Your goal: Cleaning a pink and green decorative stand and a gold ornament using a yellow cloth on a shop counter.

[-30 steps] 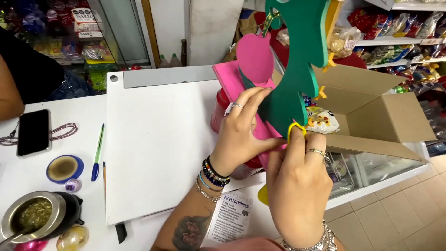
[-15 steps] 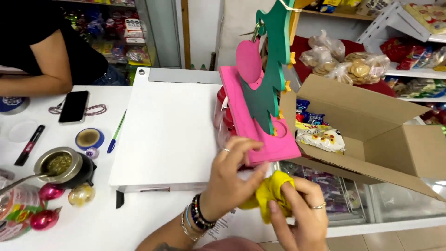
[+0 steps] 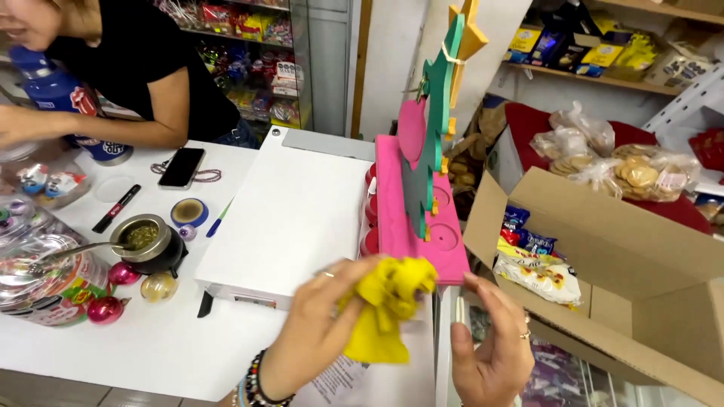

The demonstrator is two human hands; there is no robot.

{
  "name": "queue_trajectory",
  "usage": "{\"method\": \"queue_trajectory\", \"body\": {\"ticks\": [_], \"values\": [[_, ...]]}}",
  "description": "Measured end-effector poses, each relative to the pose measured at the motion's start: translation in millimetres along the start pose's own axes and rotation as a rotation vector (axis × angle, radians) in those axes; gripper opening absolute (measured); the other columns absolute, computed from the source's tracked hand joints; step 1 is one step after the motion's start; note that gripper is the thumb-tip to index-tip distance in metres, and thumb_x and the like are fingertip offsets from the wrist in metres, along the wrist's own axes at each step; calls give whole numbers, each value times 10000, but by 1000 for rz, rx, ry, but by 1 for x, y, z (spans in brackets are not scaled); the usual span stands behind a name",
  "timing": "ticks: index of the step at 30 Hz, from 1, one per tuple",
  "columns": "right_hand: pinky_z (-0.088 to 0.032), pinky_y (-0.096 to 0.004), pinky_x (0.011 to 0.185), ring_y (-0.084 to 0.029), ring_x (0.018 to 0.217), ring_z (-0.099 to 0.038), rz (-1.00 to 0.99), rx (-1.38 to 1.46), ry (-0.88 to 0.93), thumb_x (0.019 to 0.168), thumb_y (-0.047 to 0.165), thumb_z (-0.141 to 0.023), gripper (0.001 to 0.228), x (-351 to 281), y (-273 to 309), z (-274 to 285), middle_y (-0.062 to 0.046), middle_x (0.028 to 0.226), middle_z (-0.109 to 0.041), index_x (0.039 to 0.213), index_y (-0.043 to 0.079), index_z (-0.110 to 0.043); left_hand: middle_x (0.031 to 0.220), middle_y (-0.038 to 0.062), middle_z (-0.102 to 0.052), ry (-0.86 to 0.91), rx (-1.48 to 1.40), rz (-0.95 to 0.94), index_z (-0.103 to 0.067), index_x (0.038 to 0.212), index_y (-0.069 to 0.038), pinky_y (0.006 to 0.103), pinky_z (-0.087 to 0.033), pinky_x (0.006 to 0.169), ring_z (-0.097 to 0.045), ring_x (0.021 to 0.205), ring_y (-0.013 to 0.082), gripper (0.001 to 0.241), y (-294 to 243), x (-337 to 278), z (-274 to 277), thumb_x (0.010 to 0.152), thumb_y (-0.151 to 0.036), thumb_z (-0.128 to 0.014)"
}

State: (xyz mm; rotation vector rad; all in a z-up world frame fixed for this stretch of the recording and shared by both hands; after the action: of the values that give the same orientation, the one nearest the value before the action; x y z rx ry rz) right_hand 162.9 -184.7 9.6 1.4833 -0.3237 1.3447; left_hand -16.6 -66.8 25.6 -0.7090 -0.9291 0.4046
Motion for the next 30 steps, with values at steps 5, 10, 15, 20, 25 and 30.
{"method": "queue_trajectory", "body": {"ticks": [5, 10, 15, 20, 25, 30], "values": [[-468, -451, 1073, -329, 1236, -605, 16, -270, 228, 967, 223, -624, 437, 34, -19, -8, -179, 1319, -648, 1335, -9, -593, 1201, 195, -606, -499, 437, -135, -653, 1311, -22, 412, -517, 983, -627, 1116, 329, 422, -44, 56, 62, 938, 90, -490], [-413, -461, 1100, -325, 1314, -546, -29, -166, 450, 972, 300, -613, 530, 43, -38, -40, -170, 1415, -593, 1412, 17, -530, 1371, 221, -515, -510, 633, -321, -542, 1468, -30, 461, -474, 1155, -566, 1278, 379, 621, -56, 153, 63, 898, 209, -484], [-445, -462, 1078, -325, 1175, -608, 110, -270, 355, 962, 337, -626, 461, 40, -44, -50, -129, 1283, -679, 1301, 24, -613, 1185, 119, -554, -390, 932, -332, -613, 1365, -106, 484, -526, 492, -630, 734, 335, 469, -45, 199, 19, 903, -28, -644], [-505, -430, 955, -312, 1076, -649, 206, -343, 289, 952, 361, -638, 454, 31, -55, -56, -116, 1234, -708, 1270, 37, -644, 1023, 116, -537, -400, 827, -354, -621, 1137, -65, 467, -473, 613, -569, 814, 323, 265, -49, 174, 11, 893, -153, -676], [-522, -418, 927, -295, 1034, -661, 204, -338, 261, 942, 368, -648, 411, 30, -56, -51, -98, 1173, -726, 1194, 45, -678, 1169, 165, -532, -350, 725, -366, -590, 1017, -37, 543, -421, 947, -480, 1052, 390, 264, -45, 176, 7, 853, -116, -781], [-512, -397, 1021, -201, 1187, -672, -282, 7, 433, 837, 482, -661, 651, 60, -81, -27, -60, 1327, -705, 1390, 145, -591, 1103, 194, -624, -409, 711, -516, -561, 1140, 38, 454, -486, 842, -561, 907, 374, 150, -57, 183, 13, 1009, 83, -502]]}}
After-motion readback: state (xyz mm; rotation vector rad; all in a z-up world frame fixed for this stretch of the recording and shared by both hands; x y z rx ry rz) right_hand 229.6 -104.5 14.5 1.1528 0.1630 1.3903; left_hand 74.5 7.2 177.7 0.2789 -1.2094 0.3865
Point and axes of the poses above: each hand's wrist, its own x-axis towards the middle knuckle, its own z-axis out of the back of the hand, y = z × x, the point moved 5 cm from there along x, towards the middle knuckle
